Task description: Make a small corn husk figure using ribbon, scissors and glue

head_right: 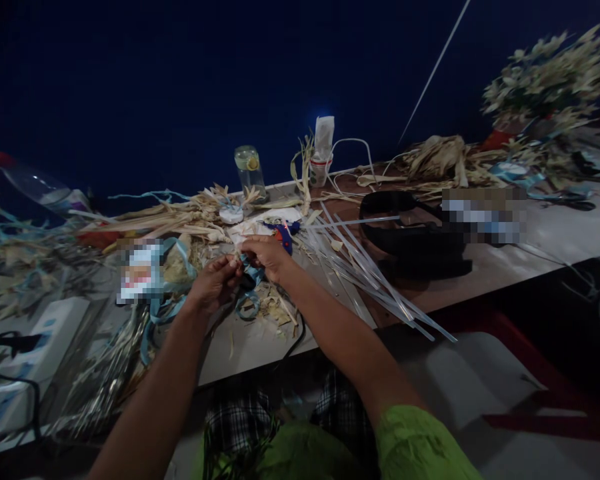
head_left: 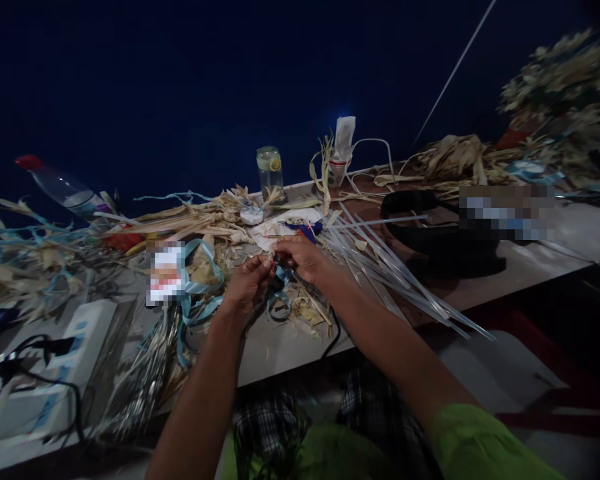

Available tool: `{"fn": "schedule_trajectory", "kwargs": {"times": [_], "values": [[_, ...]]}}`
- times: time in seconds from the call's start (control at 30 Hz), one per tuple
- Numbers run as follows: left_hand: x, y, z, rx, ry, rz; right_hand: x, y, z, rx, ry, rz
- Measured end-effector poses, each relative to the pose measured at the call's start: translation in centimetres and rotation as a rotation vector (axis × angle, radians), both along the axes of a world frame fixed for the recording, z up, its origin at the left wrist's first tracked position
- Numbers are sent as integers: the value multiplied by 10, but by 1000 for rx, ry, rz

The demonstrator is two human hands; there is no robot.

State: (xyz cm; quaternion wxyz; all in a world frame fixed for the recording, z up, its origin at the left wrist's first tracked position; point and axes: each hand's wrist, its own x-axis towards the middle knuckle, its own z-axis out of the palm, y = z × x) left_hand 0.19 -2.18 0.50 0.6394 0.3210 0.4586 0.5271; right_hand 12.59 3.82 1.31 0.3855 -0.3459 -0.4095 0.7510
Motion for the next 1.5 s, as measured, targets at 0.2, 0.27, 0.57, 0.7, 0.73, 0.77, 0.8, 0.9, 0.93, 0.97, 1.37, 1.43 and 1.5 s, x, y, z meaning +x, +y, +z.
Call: {"fn": "schedule_trajectory", "kwargs": {"times": [0.2, 0.27, 0.57, 0.7, 0.73, 0.77, 0.8, 0.9, 0.93, 0.97, 1.37, 1.43, 1.5], "values": [[-1, 0, -3, 81, 29, 8, 0, 2, -3, -65, 65, 45], [-1, 1, -4, 104, 49, 2, 0, 1, -3, -57, 64, 48], [-2, 1, -6, 129, 72, -27, 0, 1, -3, -55, 49, 73], [-1, 1, -5, 103, 90, 1, 1, 0, -1, -58, 26, 75], [-1, 0, -5, 100, 98, 4, 1, 0, -1, -58, 21, 73], [-2, 0, -5, 100, 106, 3, 1, 0, 0, -54, 20, 72], [-2, 1, -6, 104, 115, -1, 2, 0, 0, -50, 20, 73], [-5, 2, -9, 139, 168, -23, 2, 0, 2, -49, 36, 92], [-6, 2, -11, 156, 190, -23, 2, 0, 2, -53, 45, 94], [-6, 3, -13, 171, 210, -15, 2, 0, 2, -59, 55, 92], [-7, 7, -23, 339, 397, 72, 2, 3, -2, -163, 118, 105], [-7, 7, -23, 340, 381, 65, 3, 3, -1, -203, 125, 116], [-7, 7, -23, 337, 359, 62, 3, 4, -2, -255, 124, 128]]}}
